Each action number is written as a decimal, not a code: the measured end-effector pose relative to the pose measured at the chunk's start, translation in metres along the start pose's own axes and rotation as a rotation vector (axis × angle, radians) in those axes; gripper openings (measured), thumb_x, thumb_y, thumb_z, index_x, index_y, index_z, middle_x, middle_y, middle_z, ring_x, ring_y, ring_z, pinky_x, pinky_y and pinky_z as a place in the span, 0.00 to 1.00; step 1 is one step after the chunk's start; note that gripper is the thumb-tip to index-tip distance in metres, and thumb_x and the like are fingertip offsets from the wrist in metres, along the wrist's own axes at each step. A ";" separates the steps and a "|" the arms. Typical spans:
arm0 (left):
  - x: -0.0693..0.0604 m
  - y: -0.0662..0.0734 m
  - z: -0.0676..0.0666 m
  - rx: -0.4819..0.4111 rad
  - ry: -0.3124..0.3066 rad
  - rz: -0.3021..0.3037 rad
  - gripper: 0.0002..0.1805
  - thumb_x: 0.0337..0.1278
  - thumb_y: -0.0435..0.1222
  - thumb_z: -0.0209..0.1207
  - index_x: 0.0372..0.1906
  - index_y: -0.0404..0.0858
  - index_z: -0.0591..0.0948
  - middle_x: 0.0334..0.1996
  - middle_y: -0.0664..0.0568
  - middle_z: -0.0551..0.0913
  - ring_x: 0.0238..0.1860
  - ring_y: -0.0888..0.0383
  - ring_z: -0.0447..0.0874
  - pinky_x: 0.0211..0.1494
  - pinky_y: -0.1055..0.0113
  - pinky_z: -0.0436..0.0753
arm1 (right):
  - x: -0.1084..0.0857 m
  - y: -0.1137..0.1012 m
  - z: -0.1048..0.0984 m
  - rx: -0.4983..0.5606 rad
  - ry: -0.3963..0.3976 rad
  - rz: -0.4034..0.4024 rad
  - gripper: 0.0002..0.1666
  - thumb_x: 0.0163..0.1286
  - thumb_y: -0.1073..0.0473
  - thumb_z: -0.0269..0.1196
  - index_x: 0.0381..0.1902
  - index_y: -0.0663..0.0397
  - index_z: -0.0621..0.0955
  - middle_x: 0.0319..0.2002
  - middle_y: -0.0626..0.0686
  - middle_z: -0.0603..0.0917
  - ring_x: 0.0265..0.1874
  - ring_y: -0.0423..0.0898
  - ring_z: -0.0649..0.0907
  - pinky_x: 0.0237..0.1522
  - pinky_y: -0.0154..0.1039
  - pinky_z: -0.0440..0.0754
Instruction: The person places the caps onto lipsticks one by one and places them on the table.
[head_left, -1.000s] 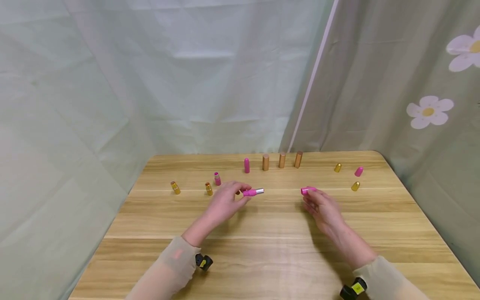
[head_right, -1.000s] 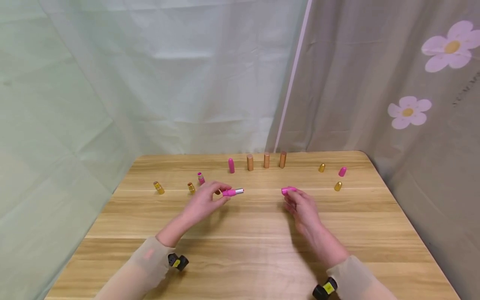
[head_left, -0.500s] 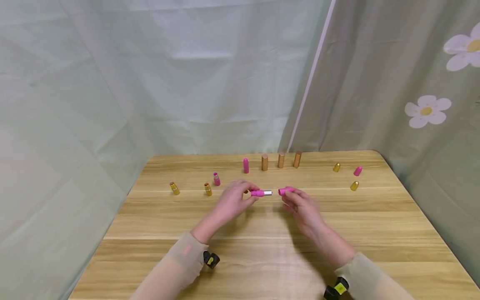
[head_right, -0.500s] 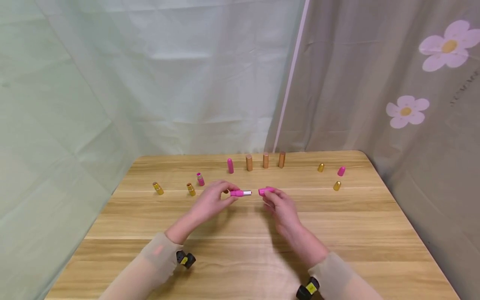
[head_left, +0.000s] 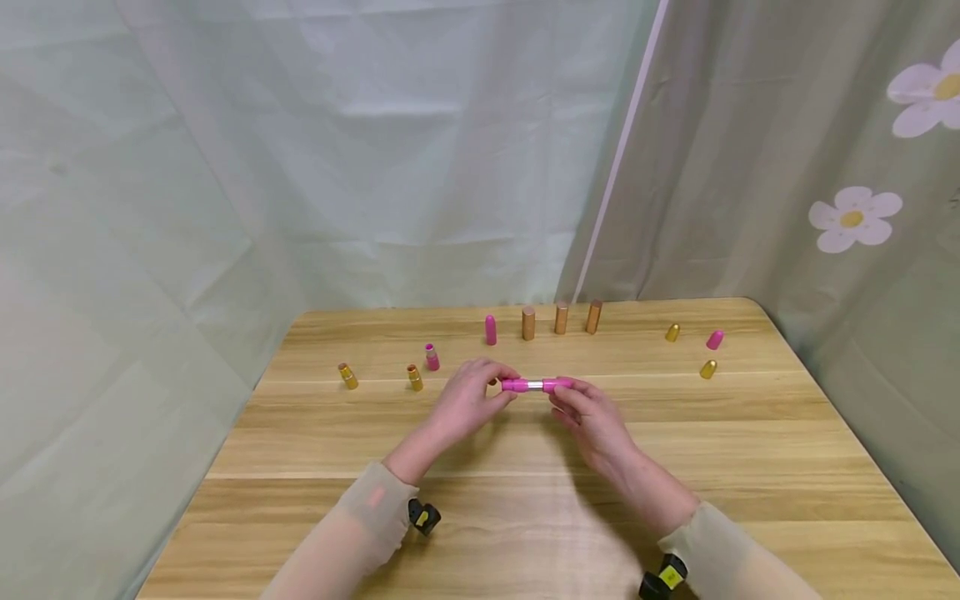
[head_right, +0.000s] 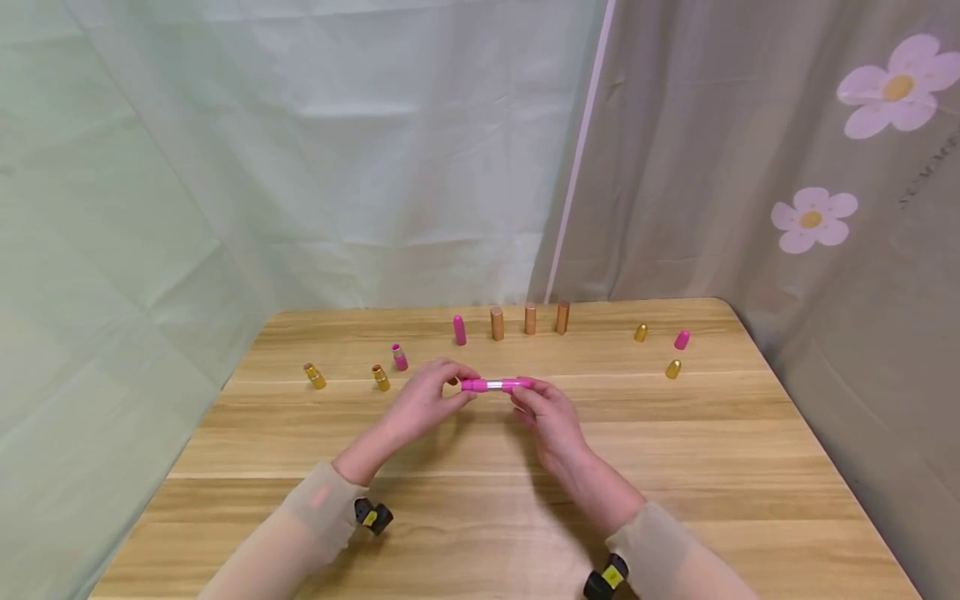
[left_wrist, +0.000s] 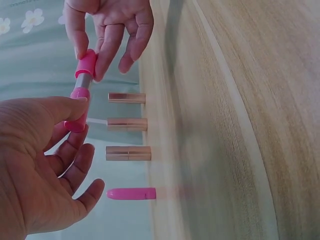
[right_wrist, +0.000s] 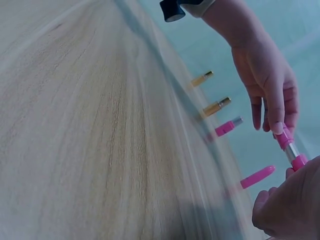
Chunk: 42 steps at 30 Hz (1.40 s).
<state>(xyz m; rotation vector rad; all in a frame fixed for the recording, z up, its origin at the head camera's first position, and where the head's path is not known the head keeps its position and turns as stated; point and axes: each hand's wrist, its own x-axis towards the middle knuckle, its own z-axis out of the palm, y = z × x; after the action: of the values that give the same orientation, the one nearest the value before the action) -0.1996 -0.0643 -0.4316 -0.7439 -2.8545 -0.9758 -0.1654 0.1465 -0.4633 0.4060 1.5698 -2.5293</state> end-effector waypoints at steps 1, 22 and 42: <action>0.000 0.000 0.000 0.002 -0.001 0.002 0.11 0.64 0.41 0.69 0.50 0.47 0.87 0.47 0.57 0.83 0.48 0.57 0.76 0.50 0.60 0.77 | 0.000 0.000 0.000 -0.006 0.002 0.002 0.11 0.74 0.67 0.62 0.52 0.65 0.78 0.45 0.52 0.83 0.54 0.53 0.81 0.69 0.54 0.70; 0.003 0.004 0.005 -0.023 -0.037 0.029 0.12 0.64 0.41 0.69 0.51 0.46 0.87 0.49 0.55 0.84 0.52 0.56 0.78 0.58 0.57 0.76 | -0.002 0.005 0.007 -0.046 -0.007 -0.018 0.17 0.75 0.64 0.62 0.56 0.68 0.77 0.45 0.51 0.84 0.58 0.57 0.81 0.69 0.57 0.69; 0.004 0.011 0.012 -0.042 -0.035 0.018 0.11 0.63 0.42 0.70 0.48 0.46 0.87 0.41 0.59 0.82 0.45 0.59 0.77 0.50 0.61 0.77 | -0.003 0.000 0.006 -0.086 0.001 -0.043 0.23 0.74 0.60 0.65 0.60 0.68 0.75 0.55 0.56 0.79 0.55 0.48 0.82 0.67 0.51 0.73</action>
<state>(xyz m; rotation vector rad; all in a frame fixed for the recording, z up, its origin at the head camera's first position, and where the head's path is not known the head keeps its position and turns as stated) -0.1970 -0.0483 -0.4345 -0.7962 -2.8596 -1.0335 -0.1639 0.1407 -0.4595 0.3677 1.6984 -2.4815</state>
